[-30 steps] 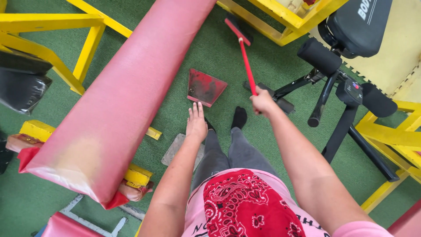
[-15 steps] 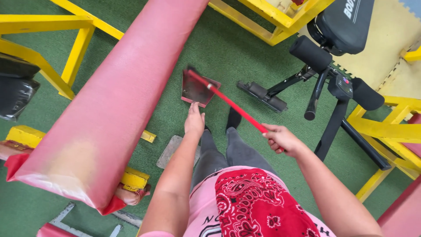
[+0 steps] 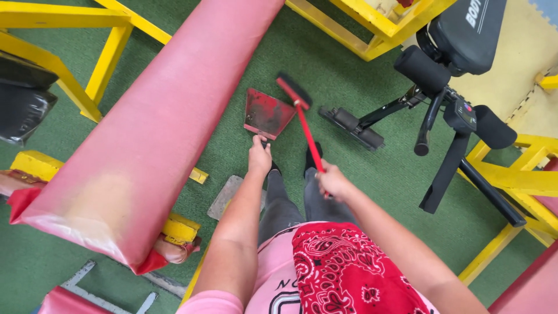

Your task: Sweeping the floor around gym equipment using a hand broom and dustpan.

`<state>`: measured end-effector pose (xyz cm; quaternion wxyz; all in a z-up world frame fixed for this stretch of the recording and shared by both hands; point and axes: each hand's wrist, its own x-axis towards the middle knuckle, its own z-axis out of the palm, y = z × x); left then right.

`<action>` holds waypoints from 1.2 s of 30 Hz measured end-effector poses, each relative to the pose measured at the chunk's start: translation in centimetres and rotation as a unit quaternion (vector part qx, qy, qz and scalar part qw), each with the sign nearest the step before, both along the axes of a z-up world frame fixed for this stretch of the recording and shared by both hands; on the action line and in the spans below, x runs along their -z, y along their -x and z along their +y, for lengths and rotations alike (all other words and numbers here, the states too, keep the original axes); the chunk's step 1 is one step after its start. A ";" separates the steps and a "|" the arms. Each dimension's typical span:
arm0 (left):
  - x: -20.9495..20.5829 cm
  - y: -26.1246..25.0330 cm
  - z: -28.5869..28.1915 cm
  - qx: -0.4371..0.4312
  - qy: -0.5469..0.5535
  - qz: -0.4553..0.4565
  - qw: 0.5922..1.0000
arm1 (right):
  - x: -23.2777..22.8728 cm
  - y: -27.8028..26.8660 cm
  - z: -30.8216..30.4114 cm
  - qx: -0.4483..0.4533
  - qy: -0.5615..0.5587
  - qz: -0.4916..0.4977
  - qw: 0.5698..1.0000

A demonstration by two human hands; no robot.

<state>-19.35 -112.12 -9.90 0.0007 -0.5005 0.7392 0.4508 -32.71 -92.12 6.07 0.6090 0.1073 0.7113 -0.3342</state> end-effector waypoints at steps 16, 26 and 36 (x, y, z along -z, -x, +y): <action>-8.6 -8.6 13.2 -0.230 0.069 0.089 0.967 | -10.9 8.0 5.0 0.348 0.142 -0.455 0.808; -13.4 -13.7 27.5 -0.344 0.093 0.165 0.920 | -12.1 -0.7 10.1 0.178 0.105 -0.326 0.923; -13.4 -23.4 43.3 -0.371 0.073 0.226 0.898 | -14.2 -11.1 20.0 -0.047 0.136 -0.225 0.964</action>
